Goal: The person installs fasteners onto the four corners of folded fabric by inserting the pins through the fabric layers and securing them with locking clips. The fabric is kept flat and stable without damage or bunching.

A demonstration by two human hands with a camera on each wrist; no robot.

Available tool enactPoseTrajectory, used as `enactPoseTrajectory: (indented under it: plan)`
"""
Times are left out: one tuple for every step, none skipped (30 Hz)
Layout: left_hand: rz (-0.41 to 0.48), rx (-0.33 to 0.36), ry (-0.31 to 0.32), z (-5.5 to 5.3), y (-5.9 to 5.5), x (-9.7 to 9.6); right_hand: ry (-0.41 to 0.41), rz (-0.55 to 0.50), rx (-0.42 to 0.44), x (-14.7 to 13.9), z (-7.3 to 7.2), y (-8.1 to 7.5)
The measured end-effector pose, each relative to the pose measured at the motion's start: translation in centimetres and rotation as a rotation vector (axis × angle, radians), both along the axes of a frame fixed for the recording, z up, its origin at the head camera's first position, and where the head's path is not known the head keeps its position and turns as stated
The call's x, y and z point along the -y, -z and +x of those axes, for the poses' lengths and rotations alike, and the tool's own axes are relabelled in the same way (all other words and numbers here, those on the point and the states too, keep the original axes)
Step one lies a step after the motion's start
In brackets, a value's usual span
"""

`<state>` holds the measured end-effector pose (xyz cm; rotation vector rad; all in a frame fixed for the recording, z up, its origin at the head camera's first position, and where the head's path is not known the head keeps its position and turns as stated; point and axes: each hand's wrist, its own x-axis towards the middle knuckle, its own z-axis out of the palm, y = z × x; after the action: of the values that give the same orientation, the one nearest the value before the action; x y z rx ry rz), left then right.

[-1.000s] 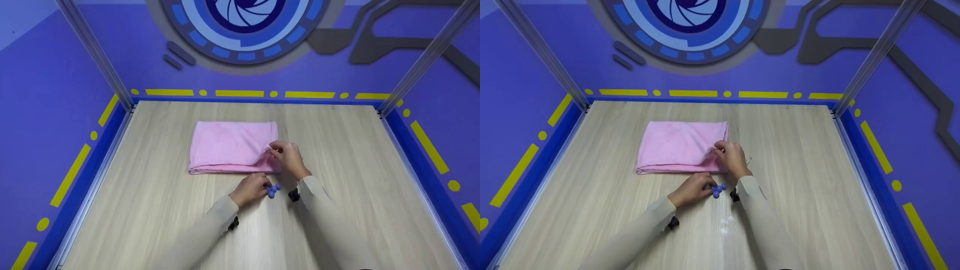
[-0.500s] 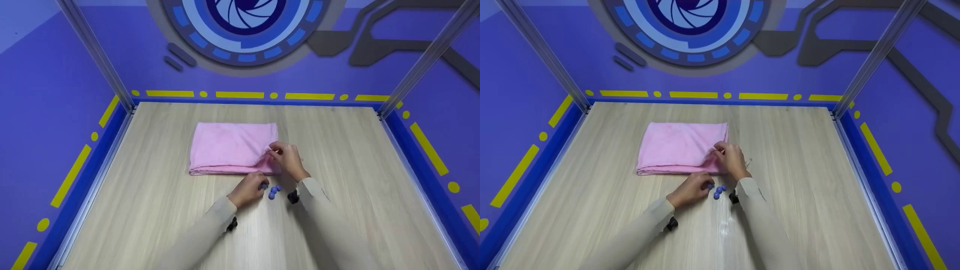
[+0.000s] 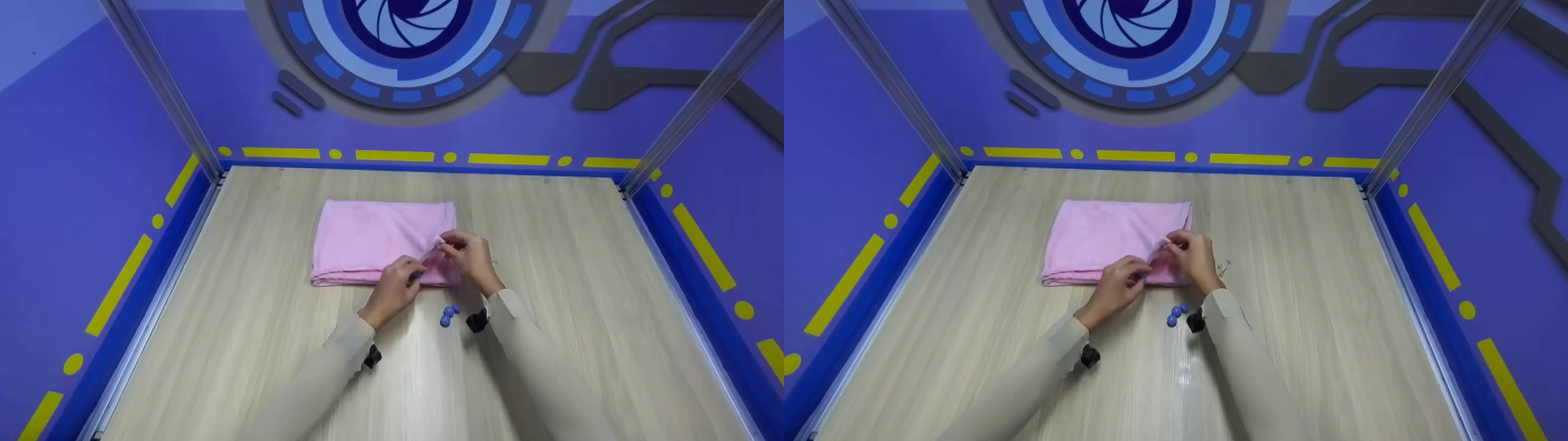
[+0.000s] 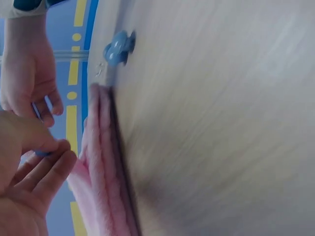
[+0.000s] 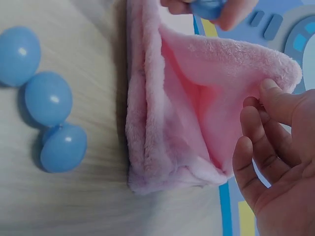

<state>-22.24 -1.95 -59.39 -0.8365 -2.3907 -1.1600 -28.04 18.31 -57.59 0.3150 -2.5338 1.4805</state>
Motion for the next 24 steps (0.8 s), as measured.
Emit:
enactPoseTrajectory:
  plan:
    - [0.02, -0.002, -0.022, -0.1, -0.1, 0.1, -0.002, -0.013, 0.013, 0.0, 0.0, 0.0]
    - [0.036, -0.003, -0.044, -0.2, -0.2, 0.3, -0.002, -0.02, 0.024, 0.0, 0.0, -0.1]
    - [0.048, -0.003, -0.064, -0.3, -0.3, 0.4, -0.005, -0.029, 0.034, 0.1, 0.1, -0.1]
    - [0.057, -0.006, -0.081, -0.5, -0.4, 0.5, -0.009, -0.035, 0.042, 0.1, 0.1, -0.1]
    - [0.062, -0.008, -0.094, -0.6, -0.5, 0.6, -0.014, -0.044, 0.05, 0.1, 0.1, -0.1]
    - [0.067, -0.009, -0.104, -0.8, -0.6, 0.7, -0.019, -0.054, 0.06, 0.1, 0.1, -0.1]
    - [0.071, -0.009, -0.111, -1.0, -0.6, 0.8, -0.024, -0.063, 0.069, 0.1, 0.1, -0.2]
    - [0.078, -0.007, -0.116, -1.1, -0.7, 0.8, -0.028, -0.067, 0.075, 0.1, 0.1, -0.1]
    - [0.085, -0.005, -0.119, -1.3, -0.8, 0.9, -0.034, -0.076, 0.082, 0.1, 0.2, -0.2]
    - [0.094, 0.001, -0.122, -1.4, -0.8, 0.9, -0.039, -0.088, 0.089, 0.2, 0.2, -0.1]
    - [0.106, 0.011, -0.122, -1.5, -0.9, 0.9, -0.044, -0.1, 0.096, 0.2, 0.1, -0.2]
    - [0.117, 0.019, -0.123, -1.6, -0.9, 0.9, -0.048, -0.108, 0.102, 0.2, 0.1, -0.2]
    - [0.126, 0.027, -0.126, -1.7, -0.9, 0.9, -0.054, -0.115, 0.107, 0.2, 0.1, -0.2]
    - [0.134, 0.037, -0.129, -1.8, -1.0, 0.9, -0.059, -0.123, 0.112, 0.2, 0.1, -0.2]
    - [0.142, 0.045, -0.132, -1.9, -1.0, 0.8, -0.065, -0.136, 0.118, 0.3, 0.1, -0.2]
    - [0.149, 0.055, -0.134, -1.9, -1.1, 0.8, -0.07, -0.146, 0.121, 0.3, 0.1, -0.2]
    - [0.155, 0.062, -0.135, -2.1, -1.1, 0.7, -0.075, -0.152, 0.123, 0.3, 0.1, -0.1]
    - [0.16, 0.067, -0.137, -2.2, -1.1, 0.7, -0.079, -0.159, 0.124, 0.3, 0.1, -0.1]
    - [0.163, 0.073, -0.14, -2.3, -1.2, 0.6, -0.082, -0.164, 0.124, 0.3, 0.1, 0.0]
    - [0.165, 0.075, -0.144, -2.4, -1.3, 0.5, -0.084, -0.171, 0.122, 0.3, 0.1, 0.0]
    - [0.17, 0.072, -0.147, -2.5, -1.3, 0.4, -0.085, -0.172, 0.117, 0.3, 0.1, 0.0]
    - [0.176, 0.069, -0.15, -2.6, -1.3, 0.4, -0.083, -0.168, 0.112, 0.3, 0.2, 0.0]
    - [0.183, 0.066, -0.15, -2.8, -1.3, 0.3, -0.081, -0.165, 0.108, 0.3, 0.2, 0.1]
    - [0.191, 0.065, -0.148, -2.9, -1.3, 0.2, -0.08, -0.163, 0.105, 0.3, 0.2, 0.1]
